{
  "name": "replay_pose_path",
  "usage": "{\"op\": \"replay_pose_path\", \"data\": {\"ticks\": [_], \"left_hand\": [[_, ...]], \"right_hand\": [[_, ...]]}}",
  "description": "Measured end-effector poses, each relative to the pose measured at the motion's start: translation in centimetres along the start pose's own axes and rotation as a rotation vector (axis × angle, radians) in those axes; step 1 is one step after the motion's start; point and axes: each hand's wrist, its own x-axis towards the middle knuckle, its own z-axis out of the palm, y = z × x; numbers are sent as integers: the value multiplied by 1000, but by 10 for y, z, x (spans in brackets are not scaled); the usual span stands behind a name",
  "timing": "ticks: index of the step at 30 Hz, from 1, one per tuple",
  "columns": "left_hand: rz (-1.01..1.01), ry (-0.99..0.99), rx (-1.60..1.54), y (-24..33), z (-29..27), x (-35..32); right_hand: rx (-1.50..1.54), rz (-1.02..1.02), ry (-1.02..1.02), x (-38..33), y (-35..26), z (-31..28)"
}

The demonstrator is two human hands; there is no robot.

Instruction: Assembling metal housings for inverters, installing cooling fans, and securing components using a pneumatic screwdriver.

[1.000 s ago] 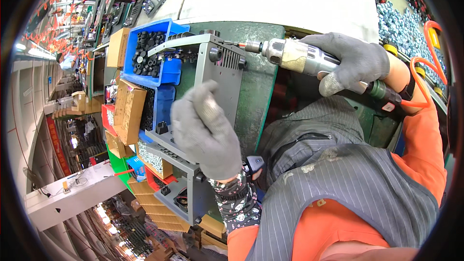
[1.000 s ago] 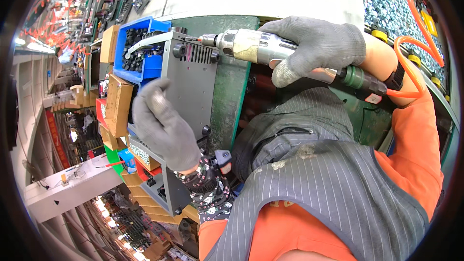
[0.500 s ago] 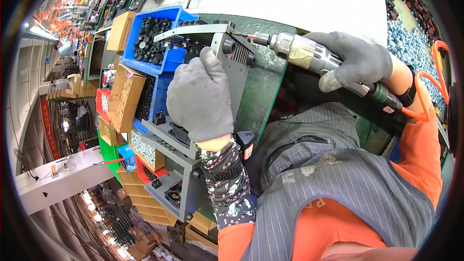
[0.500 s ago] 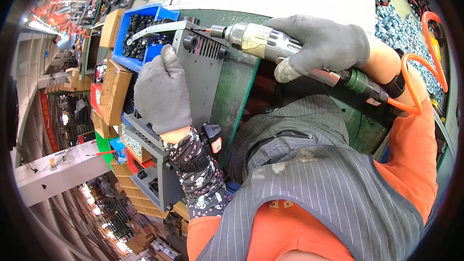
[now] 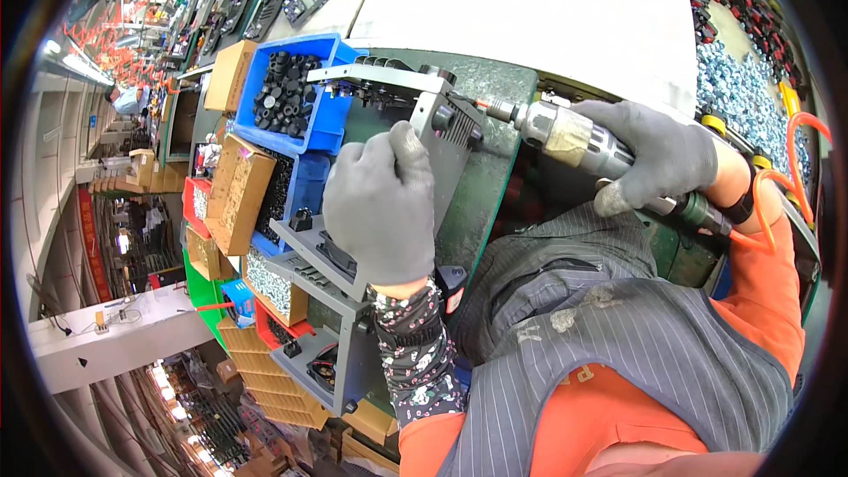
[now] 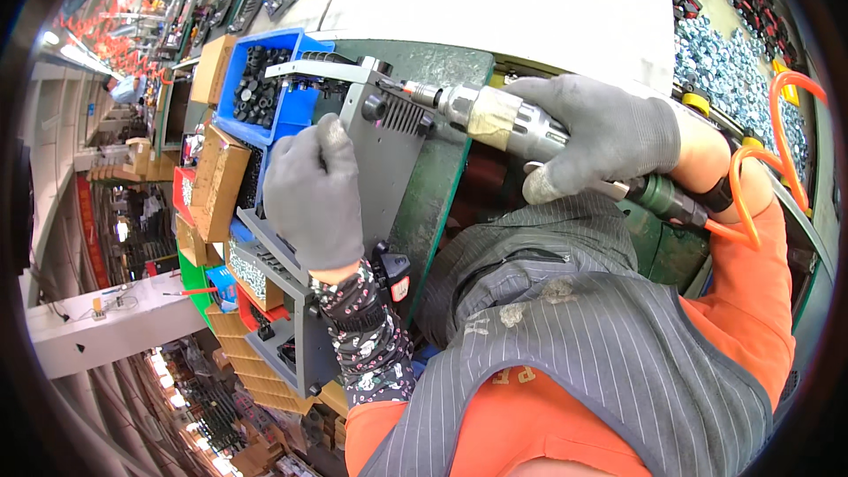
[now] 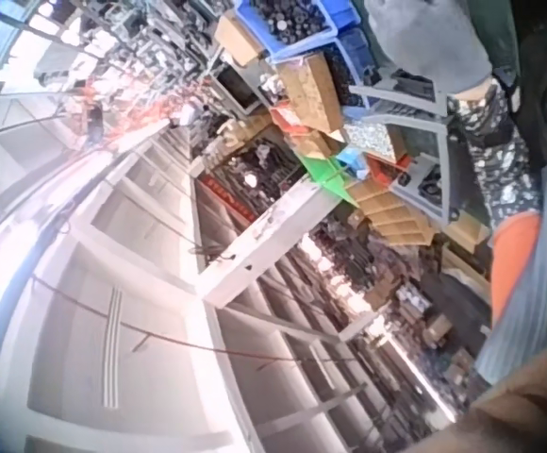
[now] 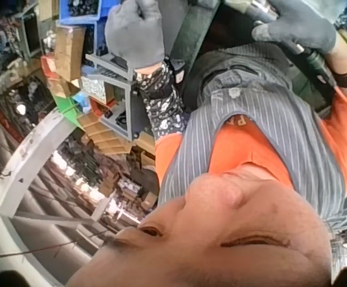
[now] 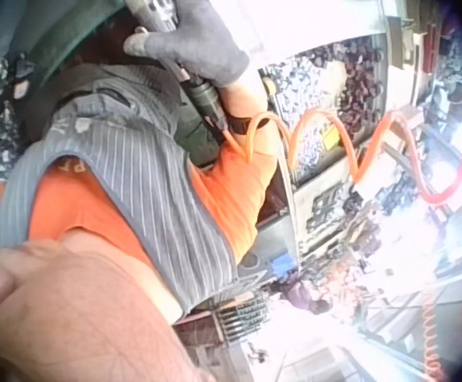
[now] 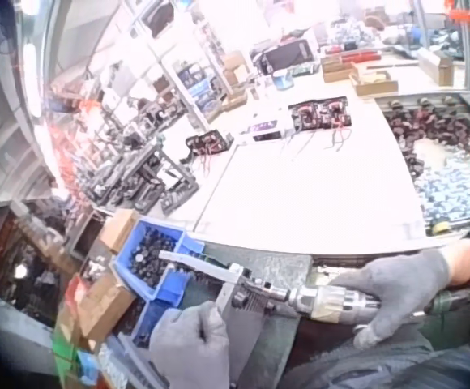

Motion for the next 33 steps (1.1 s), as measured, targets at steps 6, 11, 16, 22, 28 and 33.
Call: {"op": "replay_pose_path", "data": {"ticks": [6,11,16,22,28,33], "left_hand": [[-226,-331,-1038,29,2,-61],[-1479,-721,-2279,6,47,-107],[-1425,-520,-2282,-4,48,-138],[-1335,-391,-1859,5,38,-131],[-1170,-421,-1552,12,27,-124],[-1101,-407,-1473,15,27,-121]], "right_hand": [[386,112,-9,-24,21,29],[385,20,-49,-31,51,57],[396,-54,-136,-29,64,76],[281,-153,-208,-20,58,89],[179,-115,-220,-16,53,95],[232,-131,-233,-16,52,95]]}}
